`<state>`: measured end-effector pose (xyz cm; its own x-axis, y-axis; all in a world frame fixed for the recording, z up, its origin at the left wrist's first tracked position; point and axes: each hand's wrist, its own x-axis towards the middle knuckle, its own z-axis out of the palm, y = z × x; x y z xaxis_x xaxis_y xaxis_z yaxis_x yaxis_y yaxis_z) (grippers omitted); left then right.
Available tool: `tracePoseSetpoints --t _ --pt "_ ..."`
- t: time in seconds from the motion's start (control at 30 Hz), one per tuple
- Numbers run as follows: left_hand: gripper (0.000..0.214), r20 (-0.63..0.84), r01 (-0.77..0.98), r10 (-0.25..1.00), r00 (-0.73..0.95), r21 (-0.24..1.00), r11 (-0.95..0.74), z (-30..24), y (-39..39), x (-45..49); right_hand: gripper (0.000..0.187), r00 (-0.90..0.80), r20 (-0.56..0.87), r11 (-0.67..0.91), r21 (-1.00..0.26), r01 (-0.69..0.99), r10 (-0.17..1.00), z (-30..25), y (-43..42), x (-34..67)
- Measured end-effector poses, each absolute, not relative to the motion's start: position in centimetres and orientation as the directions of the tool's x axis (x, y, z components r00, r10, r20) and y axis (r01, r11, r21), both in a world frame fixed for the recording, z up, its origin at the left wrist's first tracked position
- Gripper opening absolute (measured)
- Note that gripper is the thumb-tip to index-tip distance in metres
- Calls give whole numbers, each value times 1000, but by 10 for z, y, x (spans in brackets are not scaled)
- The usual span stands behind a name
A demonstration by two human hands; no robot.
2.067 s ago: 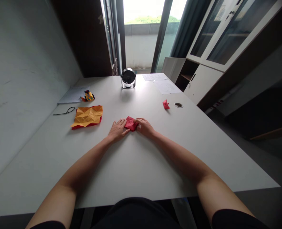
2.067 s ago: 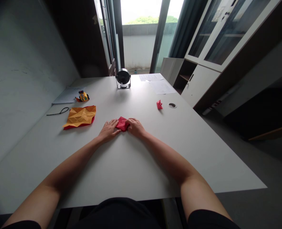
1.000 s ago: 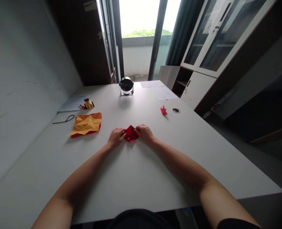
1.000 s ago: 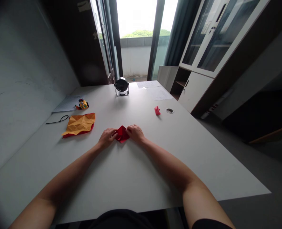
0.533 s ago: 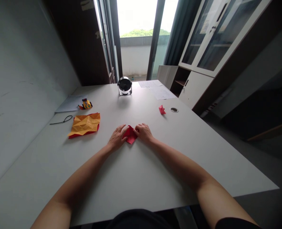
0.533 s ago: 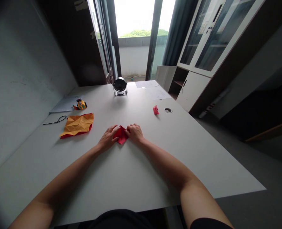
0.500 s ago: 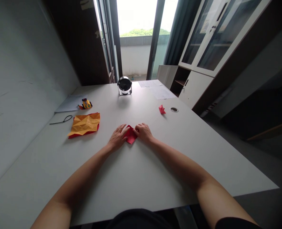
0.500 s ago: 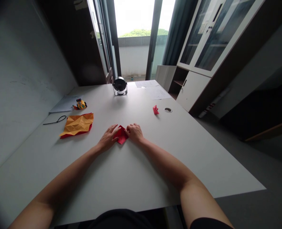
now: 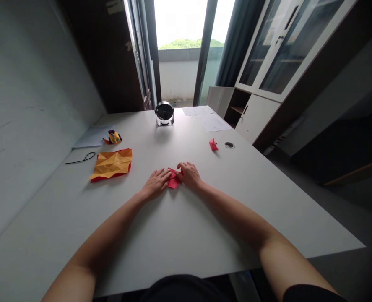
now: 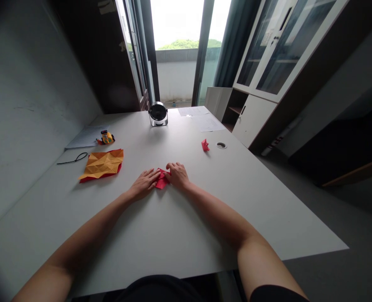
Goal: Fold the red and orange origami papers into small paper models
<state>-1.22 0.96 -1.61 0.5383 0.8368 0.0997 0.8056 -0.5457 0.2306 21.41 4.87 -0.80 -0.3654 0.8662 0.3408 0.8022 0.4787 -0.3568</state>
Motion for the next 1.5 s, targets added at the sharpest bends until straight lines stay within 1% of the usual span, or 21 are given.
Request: tracePoseSetpoints --t 0.17,0.33,0.43,0.6,0.8,1.0,1.33,1.5 --pt "58 132 818 846 516 216 -533 -17 10 -10 33 -400 337 501 -306 810 853 -9 47 212" --pt "49 162 796 827 539 224 -562 -14 13 -12 36 -374 319 474 -341 812 871 -12 49 213" --pt "48 155 791 824 546 229 -567 -14 13 -13 37 -362 319 465 -365 806 876 -15 51 214" --pt "49 142 798 834 534 242 -552 -14 11 -13 32 -341 312 447 -386 807 887 -18 55 215" --pt "49 125 810 847 516 250 -531 -11 10 -11 25 -356 295 452 -392 801 887 -20 60 219" --pt "59 107 812 845 524 236 -533 -11 10 -13 17 -330 310 438 -408 801 892 -23 65 223" --pt "63 65 816 843 533 224 -533 -16 11 -14 16 -321 298 422 -397 815 899 -10 60 226" --pt "69 6 808 830 557 226 -544 -15 10 -13 17 -307 299 408 -387 827 904 -11 60 227"
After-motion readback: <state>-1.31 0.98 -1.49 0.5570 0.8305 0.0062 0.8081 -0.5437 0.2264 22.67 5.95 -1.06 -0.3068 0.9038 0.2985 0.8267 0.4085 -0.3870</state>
